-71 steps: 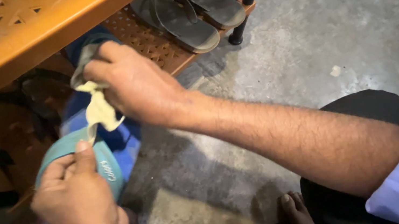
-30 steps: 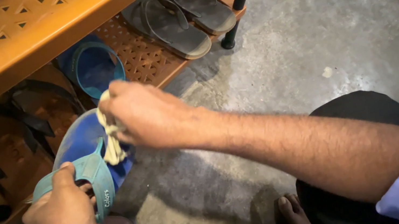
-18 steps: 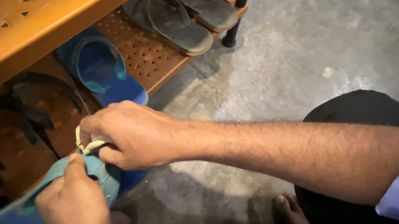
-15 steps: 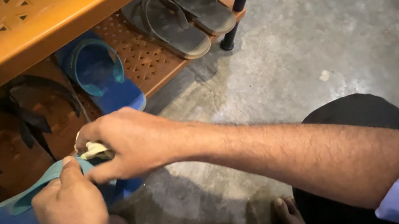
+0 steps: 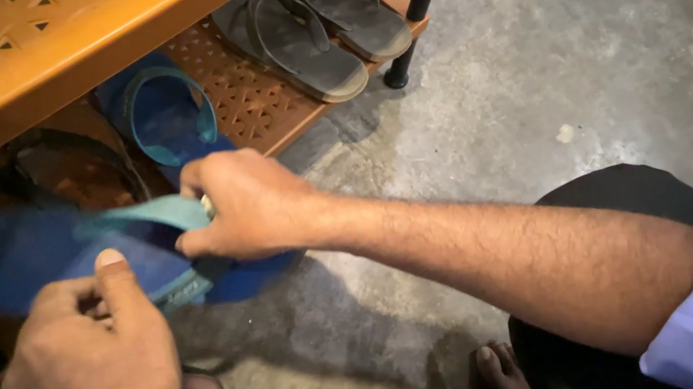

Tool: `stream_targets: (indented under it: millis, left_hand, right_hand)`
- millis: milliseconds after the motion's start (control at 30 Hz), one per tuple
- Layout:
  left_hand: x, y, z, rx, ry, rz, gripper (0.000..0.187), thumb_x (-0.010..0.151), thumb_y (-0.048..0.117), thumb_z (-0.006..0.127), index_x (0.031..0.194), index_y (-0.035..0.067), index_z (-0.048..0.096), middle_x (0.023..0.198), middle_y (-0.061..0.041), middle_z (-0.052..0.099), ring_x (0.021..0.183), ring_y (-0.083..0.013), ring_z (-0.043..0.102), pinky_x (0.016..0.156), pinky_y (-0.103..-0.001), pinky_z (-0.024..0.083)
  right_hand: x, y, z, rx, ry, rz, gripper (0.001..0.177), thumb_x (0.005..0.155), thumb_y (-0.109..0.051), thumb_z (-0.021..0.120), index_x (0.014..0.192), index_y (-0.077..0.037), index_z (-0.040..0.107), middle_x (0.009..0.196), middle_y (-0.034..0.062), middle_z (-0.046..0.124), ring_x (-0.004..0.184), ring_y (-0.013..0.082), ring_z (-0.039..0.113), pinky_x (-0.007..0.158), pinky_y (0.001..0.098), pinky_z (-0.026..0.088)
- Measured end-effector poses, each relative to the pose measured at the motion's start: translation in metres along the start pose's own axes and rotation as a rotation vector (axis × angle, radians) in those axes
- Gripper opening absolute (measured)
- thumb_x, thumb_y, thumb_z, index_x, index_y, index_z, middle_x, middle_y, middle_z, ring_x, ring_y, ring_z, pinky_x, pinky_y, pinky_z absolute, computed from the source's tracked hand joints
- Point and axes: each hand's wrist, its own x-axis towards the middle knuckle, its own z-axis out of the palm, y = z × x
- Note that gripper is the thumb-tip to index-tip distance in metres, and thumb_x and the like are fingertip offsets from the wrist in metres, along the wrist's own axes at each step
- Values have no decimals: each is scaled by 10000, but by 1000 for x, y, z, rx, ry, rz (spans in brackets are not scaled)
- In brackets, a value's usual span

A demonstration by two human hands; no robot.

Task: The person cleans a blue flip-flop using a cloth. They wipe the sole and straps thoroughly, turning the flip-flop over to clean different parts.

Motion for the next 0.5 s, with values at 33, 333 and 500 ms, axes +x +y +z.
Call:
stream_targets:
  millis: [33,333,500]
  left_hand:
    - [0,0,0,-93,12,-139,363,1042,343,692,1101,-15,663,907,-154,719,880,-314,720,821,-421,539]
    - [12,-12,19,-1184,-182,-940,574,908,438,718,1330,77,571,1262,-95,712,1094,-346,722,919,-708,504]
    - [14,-23,24,-1136,-150,-998,486,873,375,759,1241,93,611,1156,-65,733,1018,-289,740,882,-676,558]
  right_hand:
    - [2,0,-1,-22,33,5,393,686,-329,803,920,-27,712,855,201,755,851,340,756,763,430,587]
    - [-11,-2,12,53,1,-298,490,776,-240,714,1202,-43,574,977,157,712,947,327,727,811,446,578]
    - [-26,-15,18,-166,-167,-327,512,847,-264,744,1319,-200,557,1065,130,649,993,334,620,804,473,537]
